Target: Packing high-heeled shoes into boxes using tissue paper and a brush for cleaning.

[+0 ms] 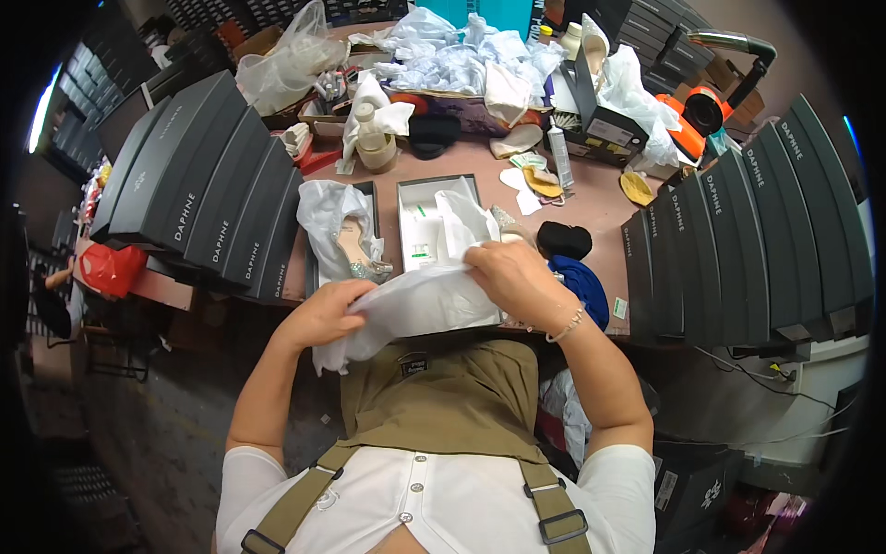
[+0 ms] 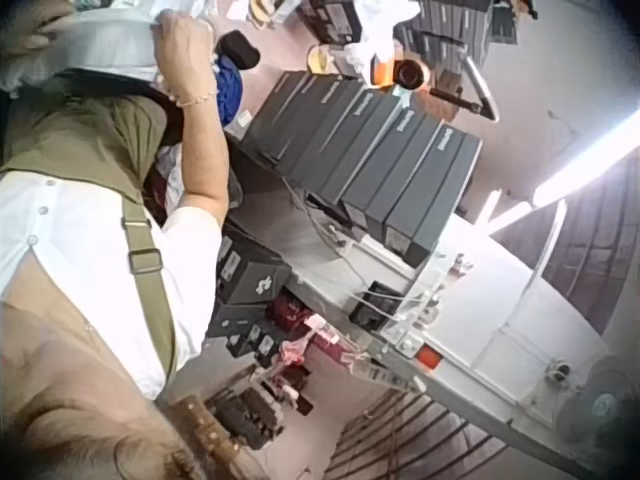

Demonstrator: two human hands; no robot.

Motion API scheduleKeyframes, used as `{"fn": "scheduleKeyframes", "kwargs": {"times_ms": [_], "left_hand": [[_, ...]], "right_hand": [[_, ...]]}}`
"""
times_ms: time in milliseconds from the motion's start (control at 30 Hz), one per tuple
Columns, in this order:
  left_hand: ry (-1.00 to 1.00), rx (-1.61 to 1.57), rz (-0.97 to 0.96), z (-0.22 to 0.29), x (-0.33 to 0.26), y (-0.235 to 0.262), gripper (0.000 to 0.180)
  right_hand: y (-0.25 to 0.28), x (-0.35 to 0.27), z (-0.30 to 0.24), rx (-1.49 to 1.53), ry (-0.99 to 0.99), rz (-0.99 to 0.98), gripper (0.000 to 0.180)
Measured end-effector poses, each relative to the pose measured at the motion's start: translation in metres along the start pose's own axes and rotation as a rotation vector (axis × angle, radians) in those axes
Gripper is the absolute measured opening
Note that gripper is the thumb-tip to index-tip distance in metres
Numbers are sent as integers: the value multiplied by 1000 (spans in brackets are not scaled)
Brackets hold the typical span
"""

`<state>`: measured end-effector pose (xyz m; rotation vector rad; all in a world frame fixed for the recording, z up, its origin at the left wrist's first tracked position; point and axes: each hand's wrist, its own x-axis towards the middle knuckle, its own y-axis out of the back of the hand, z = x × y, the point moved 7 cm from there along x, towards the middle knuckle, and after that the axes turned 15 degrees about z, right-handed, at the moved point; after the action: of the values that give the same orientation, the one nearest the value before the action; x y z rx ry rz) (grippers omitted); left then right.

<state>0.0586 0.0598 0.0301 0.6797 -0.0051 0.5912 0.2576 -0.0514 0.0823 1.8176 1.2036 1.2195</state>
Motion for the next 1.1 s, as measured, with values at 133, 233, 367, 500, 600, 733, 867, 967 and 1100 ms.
{"fn": "scheduleKeyframes", "kwargs": {"times_ms": [133,233,367,500,600,733,867,967,1100], "left_hand": [[355,36,91,-49,-24,26,34],[464,-73,81,-74,-39,36,32],[560,-204,578,-117,-45,92,10],[405,-440,609,-49,-27,69,18],[377,-907,286,5,-6,-19,66],[833,-1316,322,-22,-4,-104,62],[1056,-1444,520,-10,-54,-124,47],[1005,-1623,445,-16,-44,-127,46],[772,-1503,639,-38,-6,-77,30]], "right_hand": [[-1,-21,31,201,-151,-66,18],[-1,-32,41,332,-191,-104,19],[32,-38,56,259,-318,38,17],[74,-36,4,222,-277,395,10],[38,-40,-64,94,113,304,15],[-26,-65,-87,161,129,189,20],[-19,-80,-80,156,26,274,20],[-21,-83,-99,334,127,203,21],[-55,-92,-106,336,152,21,22]]}}
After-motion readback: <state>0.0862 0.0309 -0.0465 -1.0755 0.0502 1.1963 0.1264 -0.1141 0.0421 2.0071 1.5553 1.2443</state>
